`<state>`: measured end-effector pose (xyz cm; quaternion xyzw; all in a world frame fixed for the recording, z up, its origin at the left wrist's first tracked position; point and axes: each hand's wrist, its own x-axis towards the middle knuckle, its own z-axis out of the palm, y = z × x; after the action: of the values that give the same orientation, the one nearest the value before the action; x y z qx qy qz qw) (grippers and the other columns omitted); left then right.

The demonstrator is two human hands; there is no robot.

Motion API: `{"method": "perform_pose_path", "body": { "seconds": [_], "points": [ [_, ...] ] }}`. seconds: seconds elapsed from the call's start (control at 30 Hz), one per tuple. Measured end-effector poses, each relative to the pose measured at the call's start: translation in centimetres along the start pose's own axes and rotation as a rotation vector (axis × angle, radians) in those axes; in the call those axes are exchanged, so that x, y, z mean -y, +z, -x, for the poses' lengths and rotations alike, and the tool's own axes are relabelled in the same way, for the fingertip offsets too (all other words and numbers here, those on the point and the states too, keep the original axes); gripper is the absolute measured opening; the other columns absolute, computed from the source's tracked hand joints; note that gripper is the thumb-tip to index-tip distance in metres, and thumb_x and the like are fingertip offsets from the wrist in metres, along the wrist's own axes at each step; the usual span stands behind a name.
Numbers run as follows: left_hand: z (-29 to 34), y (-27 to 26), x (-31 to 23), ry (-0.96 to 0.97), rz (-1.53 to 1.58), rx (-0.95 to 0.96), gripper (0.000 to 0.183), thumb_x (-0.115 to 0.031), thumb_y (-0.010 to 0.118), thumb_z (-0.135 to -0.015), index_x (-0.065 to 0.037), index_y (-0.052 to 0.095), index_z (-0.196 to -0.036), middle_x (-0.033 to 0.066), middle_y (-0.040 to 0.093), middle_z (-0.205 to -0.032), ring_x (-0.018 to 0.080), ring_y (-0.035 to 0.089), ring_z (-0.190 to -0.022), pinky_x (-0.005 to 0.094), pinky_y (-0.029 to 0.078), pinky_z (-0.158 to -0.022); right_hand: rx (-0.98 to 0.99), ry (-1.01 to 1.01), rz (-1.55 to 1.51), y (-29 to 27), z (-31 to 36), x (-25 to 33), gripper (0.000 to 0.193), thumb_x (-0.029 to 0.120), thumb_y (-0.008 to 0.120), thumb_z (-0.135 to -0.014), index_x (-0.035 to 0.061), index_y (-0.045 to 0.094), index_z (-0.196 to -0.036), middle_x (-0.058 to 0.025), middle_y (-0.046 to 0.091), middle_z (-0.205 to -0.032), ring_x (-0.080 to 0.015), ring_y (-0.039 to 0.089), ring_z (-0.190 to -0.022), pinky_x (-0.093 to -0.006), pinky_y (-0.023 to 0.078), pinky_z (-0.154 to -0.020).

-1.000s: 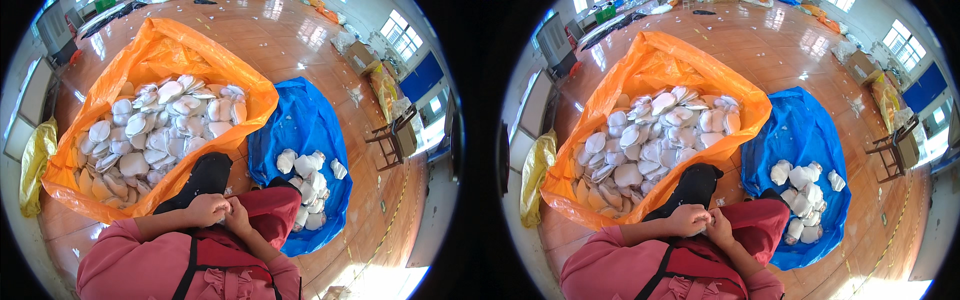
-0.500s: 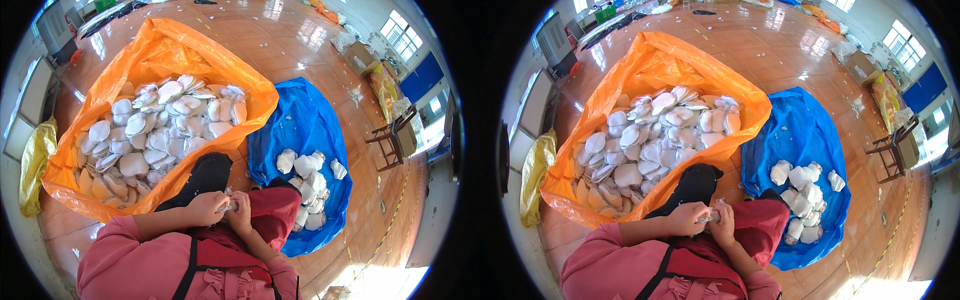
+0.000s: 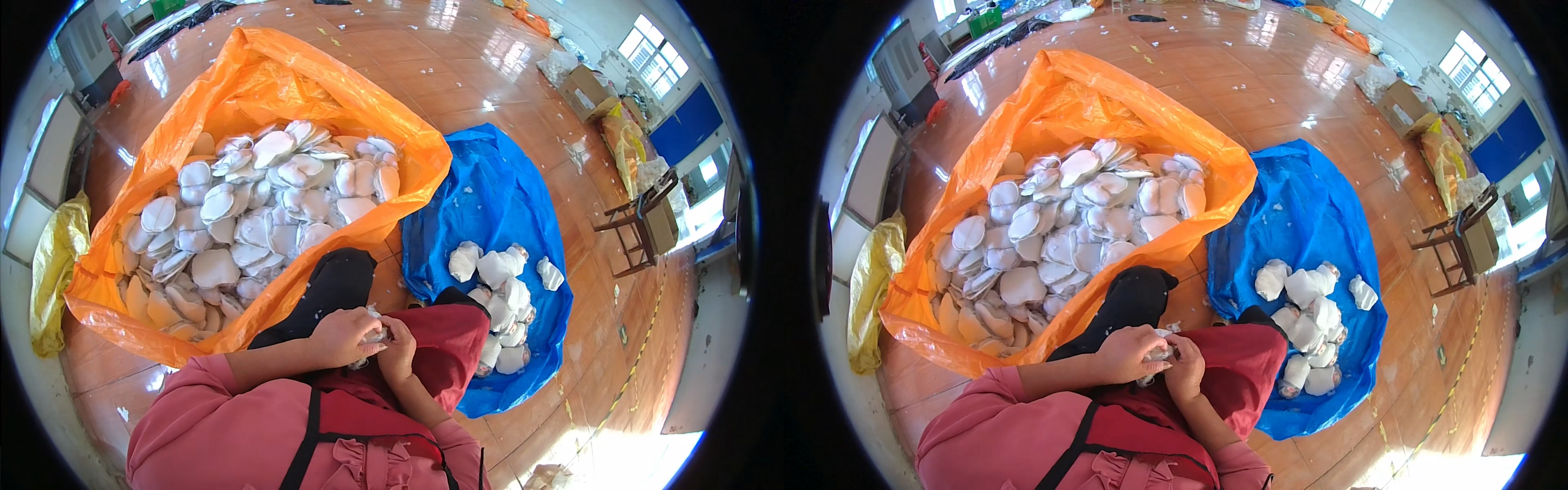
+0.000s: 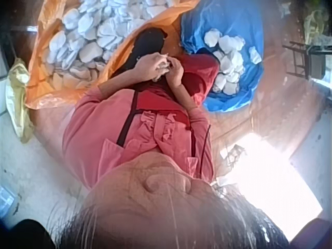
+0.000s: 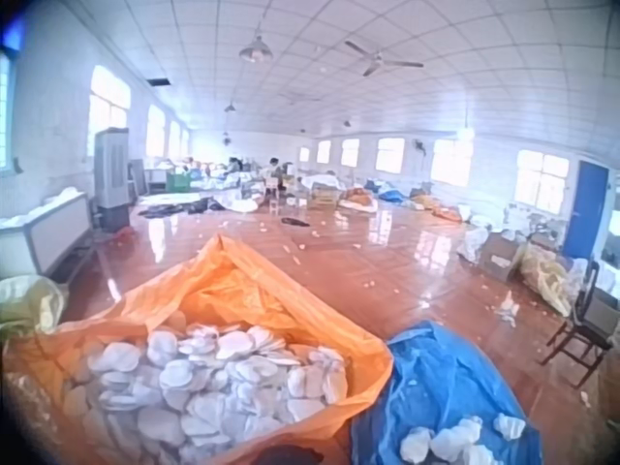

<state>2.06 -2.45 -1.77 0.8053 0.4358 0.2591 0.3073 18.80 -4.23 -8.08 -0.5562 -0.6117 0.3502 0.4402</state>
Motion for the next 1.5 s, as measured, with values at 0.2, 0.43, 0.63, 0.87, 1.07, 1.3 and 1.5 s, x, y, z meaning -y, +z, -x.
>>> {"method": "perform_pose_path", "body": {
  "seconds": [0.2,0.43,0.63,0.87,1.07,1.3,1.5],
  "points": [
    [0.1,0.2,0.3,0.016,-0.009,0.055,0.015,-0.021,0.073,-0.080,-0.011,0.066,-0.088,0.0087,0.061,-0.091,0.0312,0.062,-0.087,0.0423,0.050,-0.076,0.123,0.241,-0.155,0.3,0.7,-1.4,0.022,-0.010,0.059,-0.082,0.0009,0.062,-0.102,-0.0043,0.065,-0.095,-0.0093,0.060,-0.086,-0.0251,0.050,-0.075],
    [1.3,0.9,1.9,0.039,0.047,-0.007,0.011,-0.012,0.071,-0.077,-0.010,0.063,-0.086,0.0090,0.061,-0.090,0.0310,0.062,-0.089,0.0424,0.049,-0.078,0.403,0.232,-0.307,-0.9,0.0,-2.5,0.018,-0.007,0.061,-0.084,0.0026,0.059,-0.099,-0.0024,0.061,-0.086,-0.0096,0.059,-0.076,-0.0252,0.050,-0.069],
    [1.3,1.2,2.2,0.059,-0.119,-0.083,0.021,-0.009,0.068,-0.076,-0.008,0.058,-0.095,0.0114,0.059,-0.090,0.0338,0.062,-0.084,0.0435,0.050,-0.072,0.544,0.312,-0.307,-1.8,-1.1,-0.9,0.011,-0.002,0.063,-0.087,0.0041,0.058,-0.094,-0.0006,0.059,-0.083,-0.0082,0.056,-0.072,-0.0240,0.047,-0.065],
    [-0.1,1.2,1.9,-0.057,-0.172,-0.147,0.029,-0.005,0.065,-0.074,-0.005,0.055,-0.101,0.0136,0.056,-0.088,0.0361,0.062,-0.079,0.0451,0.050,-0.069,0.421,0.257,-0.249,0.1,-0.5,0.1,0.007,0.000,0.063,-0.088,0.0036,0.059,-0.093,-0.0023,0.061,-0.083,-0.0089,0.057,-0.073,-0.0258,0.048,-0.065],
    [-0.4,0.7,3.4,-0.031,-0.006,-0.127,0.029,-0.004,0.065,-0.075,-0.005,0.054,-0.102,0.0137,0.057,-0.088,0.0356,0.062,-0.082,0.0445,0.049,-0.070,0.381,0.190,-0.290,-1.5,-0.8,-0.4,0.016,0.000,0.064,-0.089,0.0020,0.063,-0.105,-0.0016,0.064,-0.090,-0.0083,0.060,-0.082,-0.0233,0.049,-0.074],
    [-1.7,-1.8,1.8,0.137,0.070,0.104,0.031,-0.004,0.065,-0.076,-0.004,0.054,-0.105,0.0120,0.060,-0.090,0.0323,0.063,-0.083,0.0404,0.051,-0.072,0.651,0.176,-0.427,-3.3,-3.2,1.5,0.054,0.010,0.077,-0.082,0.0052,0.054,-0.130,-0.0030,0.059,-0.115,-0.0142,0.055,-0.106,-0.0297,0.044,-0.094],
    [-2.6,-4.4,0.7,0.078,0.313,0.204,0.035,-0.009,0.066,-0.082,-0.005,0.050,-0.113,0.0119,0.064,-0.090,0.0269,0.066,-0.083,0.0358,0.051,-0.068,0.583,0.233,-0.404,-3.2,-2.7,1.2,0.053,0.008,0.083,-0.076,0.0043,0.059,-0.124,-0.0019,0.062,-0.109,-0.0128,0.057,-0.100,-0.0290,0.046,-0.090]
  ]
}}
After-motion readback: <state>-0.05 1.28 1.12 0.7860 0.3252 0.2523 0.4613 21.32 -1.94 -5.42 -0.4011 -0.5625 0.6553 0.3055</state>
